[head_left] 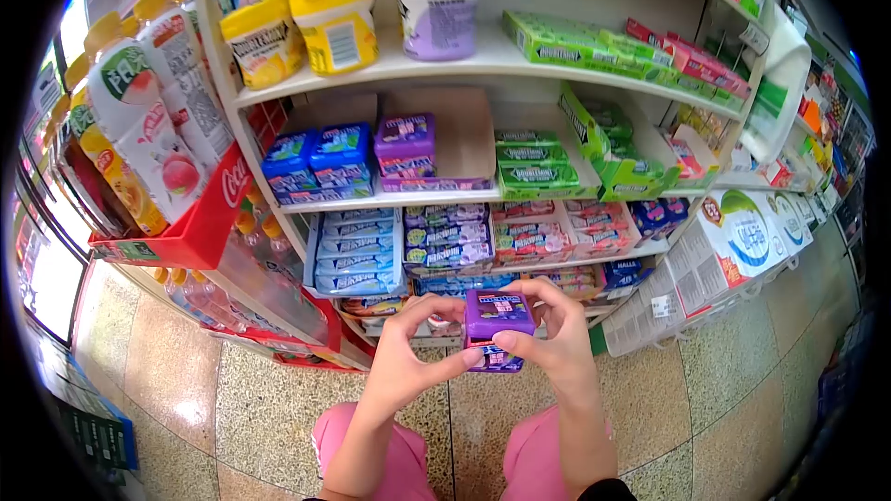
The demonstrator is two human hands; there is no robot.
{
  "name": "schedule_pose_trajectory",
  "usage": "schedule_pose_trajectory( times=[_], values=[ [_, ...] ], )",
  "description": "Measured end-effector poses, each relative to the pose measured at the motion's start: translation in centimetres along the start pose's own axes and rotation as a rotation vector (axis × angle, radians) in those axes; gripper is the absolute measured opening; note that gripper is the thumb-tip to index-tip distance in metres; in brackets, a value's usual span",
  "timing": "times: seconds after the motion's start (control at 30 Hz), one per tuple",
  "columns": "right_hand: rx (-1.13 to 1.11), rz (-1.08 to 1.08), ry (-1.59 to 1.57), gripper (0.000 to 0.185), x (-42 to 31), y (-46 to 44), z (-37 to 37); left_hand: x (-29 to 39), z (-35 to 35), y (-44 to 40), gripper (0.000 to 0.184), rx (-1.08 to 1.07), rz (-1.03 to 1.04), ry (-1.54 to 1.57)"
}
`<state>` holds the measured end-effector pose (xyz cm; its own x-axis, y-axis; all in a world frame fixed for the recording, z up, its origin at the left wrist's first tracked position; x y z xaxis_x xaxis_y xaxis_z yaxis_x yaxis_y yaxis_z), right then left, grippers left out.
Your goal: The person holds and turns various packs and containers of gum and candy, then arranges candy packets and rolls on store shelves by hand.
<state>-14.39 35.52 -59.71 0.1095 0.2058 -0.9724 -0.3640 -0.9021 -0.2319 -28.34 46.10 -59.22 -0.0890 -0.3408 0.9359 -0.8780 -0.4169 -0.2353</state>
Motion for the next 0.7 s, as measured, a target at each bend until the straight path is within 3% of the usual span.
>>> schedule_pose_trajectory(
  times=[0.23,0.37,0.7],
  values=[
    [-0.096,-0.082,0.008,0.083,-0.8,0.8,0.0,1.1,-0.7,-0.2,0.058,0.119,0.187,-0.150],
    [-0.162,-0.107,0.163,0.078,-1.1,1.2,-0.2,2.2,-0.9,0.3,0.061,0.123,0.372,-0.281],
    [-0.044,-0.227,0.405,0.062,-2.5,1.2,-0.4,1.9,-0.5,0.1,0.062,0.027,0.421,-0.358]
  ],
)
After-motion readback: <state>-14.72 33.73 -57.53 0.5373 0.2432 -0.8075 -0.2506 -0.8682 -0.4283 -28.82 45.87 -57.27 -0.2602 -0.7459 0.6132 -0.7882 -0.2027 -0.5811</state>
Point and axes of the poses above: each hand's wrist, its own y-axis away from the middle knuckle, its own z-axis out of the palm, x = y × z, the point moved 9 cm from there along -y, towards the middle knuckle, and after that the axes turned 13 degrees about -x, right-handed, at the moved point
